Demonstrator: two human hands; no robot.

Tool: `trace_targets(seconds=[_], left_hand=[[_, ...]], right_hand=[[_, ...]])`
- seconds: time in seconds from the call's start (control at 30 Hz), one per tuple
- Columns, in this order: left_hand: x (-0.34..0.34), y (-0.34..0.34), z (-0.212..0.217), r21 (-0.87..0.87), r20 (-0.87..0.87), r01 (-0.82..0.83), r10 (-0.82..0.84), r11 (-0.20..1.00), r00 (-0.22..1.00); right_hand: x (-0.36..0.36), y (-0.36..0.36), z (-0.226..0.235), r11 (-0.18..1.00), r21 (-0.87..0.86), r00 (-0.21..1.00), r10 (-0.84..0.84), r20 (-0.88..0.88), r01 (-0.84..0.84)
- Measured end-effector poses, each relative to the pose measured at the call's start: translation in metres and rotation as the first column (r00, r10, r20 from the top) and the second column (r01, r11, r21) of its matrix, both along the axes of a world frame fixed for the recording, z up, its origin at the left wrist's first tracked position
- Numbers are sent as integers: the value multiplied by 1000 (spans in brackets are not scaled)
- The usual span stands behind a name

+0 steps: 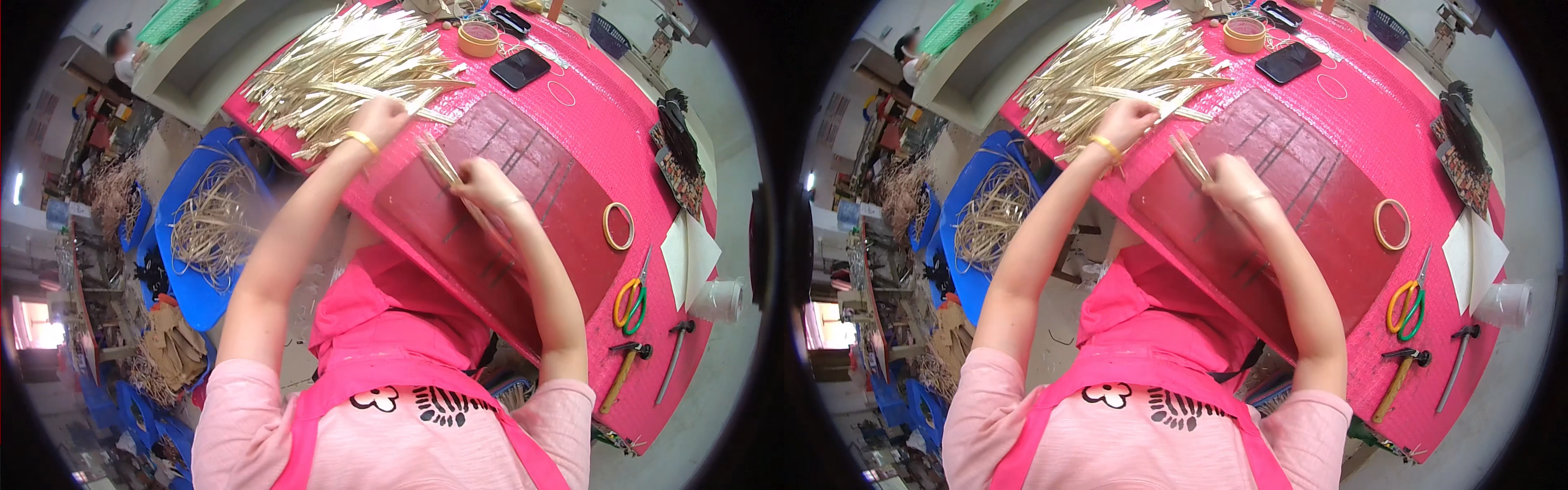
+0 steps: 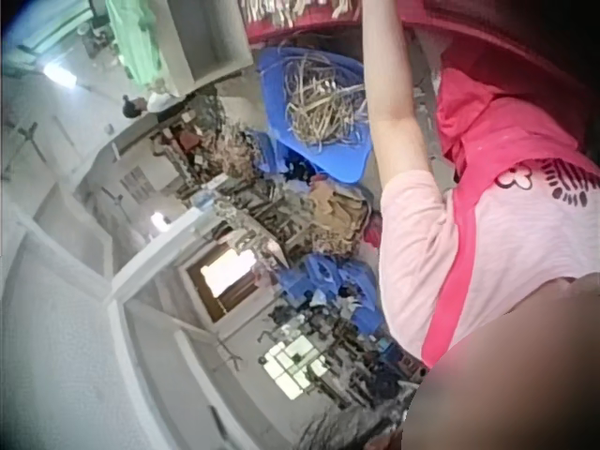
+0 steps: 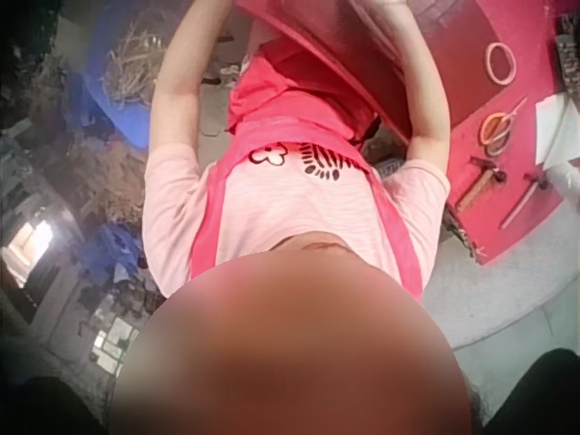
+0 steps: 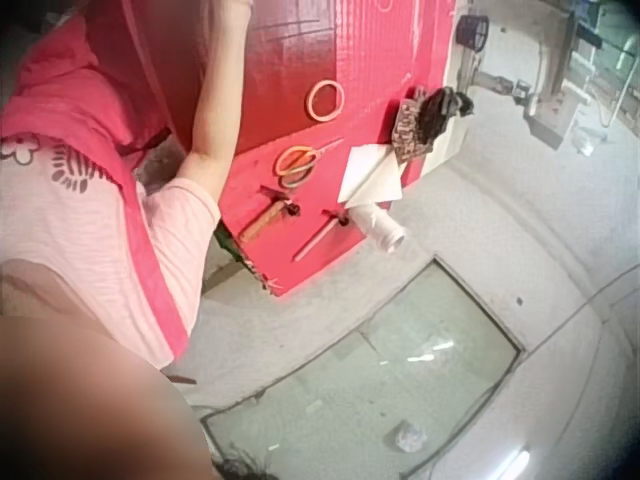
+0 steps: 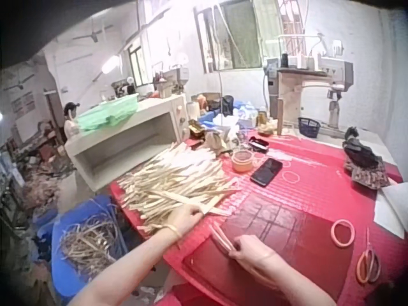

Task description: Manual weaving and braiding of gold-colored strips into a decorative pattern on a workbench.

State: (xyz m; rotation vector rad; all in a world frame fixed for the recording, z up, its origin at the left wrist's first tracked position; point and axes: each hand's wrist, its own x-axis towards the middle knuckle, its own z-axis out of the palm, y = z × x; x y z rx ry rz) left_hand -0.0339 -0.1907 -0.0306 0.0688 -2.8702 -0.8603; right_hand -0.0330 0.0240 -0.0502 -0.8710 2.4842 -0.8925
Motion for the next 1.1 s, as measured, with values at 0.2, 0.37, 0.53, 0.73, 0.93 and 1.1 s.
trace_targets(seconds=[0.2, 0.37, 0.53, 0.73, 0.93, 1.1], left_hand=[[-74, 13, -44, -458, -47, -246, 253, 854, 966], [-43, 4, 13, -114, -95, 60, -71, 992, 993], [16, 32, 75, 944, 186, 29, -601, 330, 778], [38, 62, 75, 966, 145, -1, -538, 259, 830], [37, 63, 98, 838, 94, 241, -564, 489, 820], [54, 65, 94, 921, 172, 34, -484, 389, 858]], right_hand=[[32, 59, 26, 803, -366, 721, -111, 684, 471], [39, 62, 20, 685, -402, 669, -168, 724, 608], [37, 51, 40, 508, -479, 675, -330, 660, 716], [55, 20, 60, 278, -717, 752, -422, 506, 639], [57, 17, 64, 259, -732, 757, -417, 504, 630], [66, 11, 64, 192, -732, 742, -354, 569, 653]])
